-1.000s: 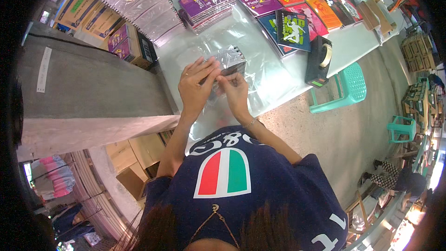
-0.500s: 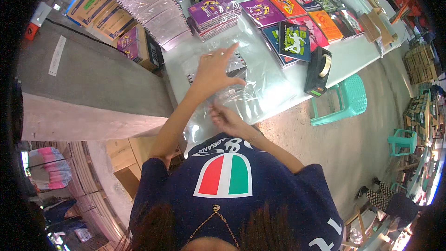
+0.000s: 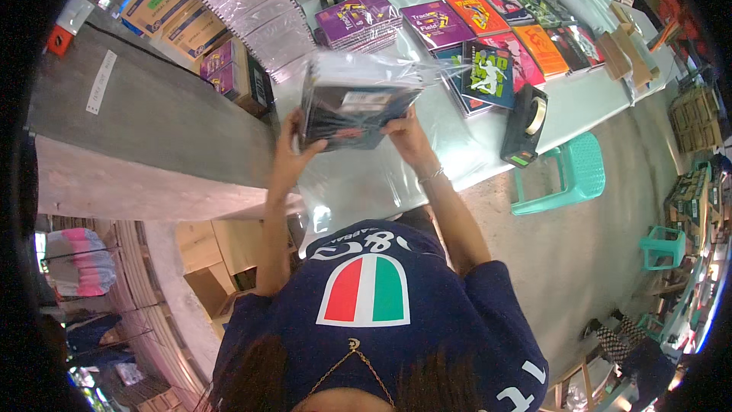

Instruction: The person organizes notebooks into stacks by subject and manually wraps each stack with plastic film by hand.

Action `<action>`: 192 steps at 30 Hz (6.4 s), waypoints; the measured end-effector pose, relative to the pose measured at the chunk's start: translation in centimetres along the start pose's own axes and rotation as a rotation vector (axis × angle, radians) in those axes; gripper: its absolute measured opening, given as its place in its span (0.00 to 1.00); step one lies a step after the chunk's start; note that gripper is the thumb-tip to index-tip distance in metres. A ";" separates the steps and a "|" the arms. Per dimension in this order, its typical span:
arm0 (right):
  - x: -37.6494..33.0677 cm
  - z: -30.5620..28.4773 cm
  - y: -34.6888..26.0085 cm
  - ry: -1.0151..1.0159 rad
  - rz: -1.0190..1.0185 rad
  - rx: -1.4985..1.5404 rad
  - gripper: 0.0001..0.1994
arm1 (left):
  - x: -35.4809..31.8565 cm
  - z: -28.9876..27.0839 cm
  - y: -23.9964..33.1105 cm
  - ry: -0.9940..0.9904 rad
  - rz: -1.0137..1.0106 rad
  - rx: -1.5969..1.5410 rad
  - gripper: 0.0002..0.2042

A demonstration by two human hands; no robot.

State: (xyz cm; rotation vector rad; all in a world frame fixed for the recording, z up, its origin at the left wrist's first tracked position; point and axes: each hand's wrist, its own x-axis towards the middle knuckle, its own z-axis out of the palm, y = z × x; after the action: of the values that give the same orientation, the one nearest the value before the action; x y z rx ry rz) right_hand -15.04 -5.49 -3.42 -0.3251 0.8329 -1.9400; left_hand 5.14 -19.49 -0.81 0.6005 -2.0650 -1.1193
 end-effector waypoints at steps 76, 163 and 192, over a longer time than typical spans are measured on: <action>0.4 -0.2 -3.1 -0.251 -0.812 -1.364 0.23 | 2.7 2.8 4.9 -0.032 0.255 0.387 0.11; 7.8 2.1 -5.4 -0.370 0.047 -0.854 0.13 | 7.7 2.7 1.4 -0.297 -0.470 -0.341 0.16; 5.9 1.7 -8.3 -0.534 0.082 -1.026 0.21 | 7.0 1.8 3.2 -0.368 -0.076 -0.010 0.15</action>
State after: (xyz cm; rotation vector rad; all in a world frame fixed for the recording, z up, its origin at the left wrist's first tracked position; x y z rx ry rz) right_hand -22.65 -8.74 2.71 -1.3134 1.3695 -1.1051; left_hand -0.97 -21.61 3.79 0.4993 -2.3601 -1.3658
